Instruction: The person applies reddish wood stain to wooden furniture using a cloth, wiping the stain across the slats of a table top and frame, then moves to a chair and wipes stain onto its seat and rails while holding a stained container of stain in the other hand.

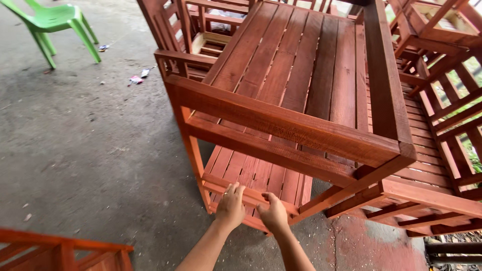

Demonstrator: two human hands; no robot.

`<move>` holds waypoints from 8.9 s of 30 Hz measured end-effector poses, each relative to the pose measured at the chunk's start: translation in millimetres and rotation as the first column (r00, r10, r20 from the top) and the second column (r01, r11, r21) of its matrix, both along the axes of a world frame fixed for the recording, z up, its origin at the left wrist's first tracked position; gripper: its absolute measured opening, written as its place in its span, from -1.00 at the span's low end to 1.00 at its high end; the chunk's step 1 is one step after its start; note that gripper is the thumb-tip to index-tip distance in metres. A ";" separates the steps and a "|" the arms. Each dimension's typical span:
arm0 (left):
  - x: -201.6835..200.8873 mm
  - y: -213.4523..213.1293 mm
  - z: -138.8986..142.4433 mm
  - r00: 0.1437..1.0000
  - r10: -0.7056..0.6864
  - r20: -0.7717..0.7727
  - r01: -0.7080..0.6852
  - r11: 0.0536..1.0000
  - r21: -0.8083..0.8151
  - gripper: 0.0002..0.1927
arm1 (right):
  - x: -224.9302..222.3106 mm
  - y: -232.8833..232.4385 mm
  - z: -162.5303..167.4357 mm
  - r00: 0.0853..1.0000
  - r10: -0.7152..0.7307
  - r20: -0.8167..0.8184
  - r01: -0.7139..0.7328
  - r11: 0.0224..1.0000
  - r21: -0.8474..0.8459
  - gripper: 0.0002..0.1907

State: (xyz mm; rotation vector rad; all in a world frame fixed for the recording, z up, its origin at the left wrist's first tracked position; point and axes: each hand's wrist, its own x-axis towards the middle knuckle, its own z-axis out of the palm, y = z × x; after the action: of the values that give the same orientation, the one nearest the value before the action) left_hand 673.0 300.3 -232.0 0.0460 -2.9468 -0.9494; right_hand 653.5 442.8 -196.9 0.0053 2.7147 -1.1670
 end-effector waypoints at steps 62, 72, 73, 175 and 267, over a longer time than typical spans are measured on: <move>-118.2 20.2 157.8 0.970 -0.242 0.011 0.217 0.851 -0.479 -0.38 | -81.3 48.9 96.9 0.933 0.236 -0.270 -0.051 0.832 0.552 -0.40; -173.4 24.0 172.6 0.975 -0.107 0.197 0.180 0.897 -0.403 -0.02 | -168.9 44.4 119.7 0.972 0.196 -0.129 -0.069 0.765 0.640 -0.46; -181.1 23.0 169.4 0.978 -0.097 0.187 0.167 0.898 -0.408 -0.05 | -172.7 43.7 118.3 0.973 0.206 -0.101 -0.090 0.746 0.660 -0.50; 332.4 -191.8 200.5 -0.044 0.799 -0.600 -0.795 0.336 0.506 -0.04 | 181.4 -308.7 203.7 0.558 0.828 0.054 0.051 0.030 -0.998 -0.75; -234.4 128.0 244.7 0.966 0.116 -0.232 0.030 0.839 0.543 0.01 | -354.4 229.8 371.4 0.193 0.188 -0.963 0.013 0.981 0.194 -0.59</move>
State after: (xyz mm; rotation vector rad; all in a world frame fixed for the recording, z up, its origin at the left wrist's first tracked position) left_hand 438.7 428.3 12.7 0.0076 -2.3439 -1.6161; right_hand 299.1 672.6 174.5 -1.3873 3.7659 -1.0702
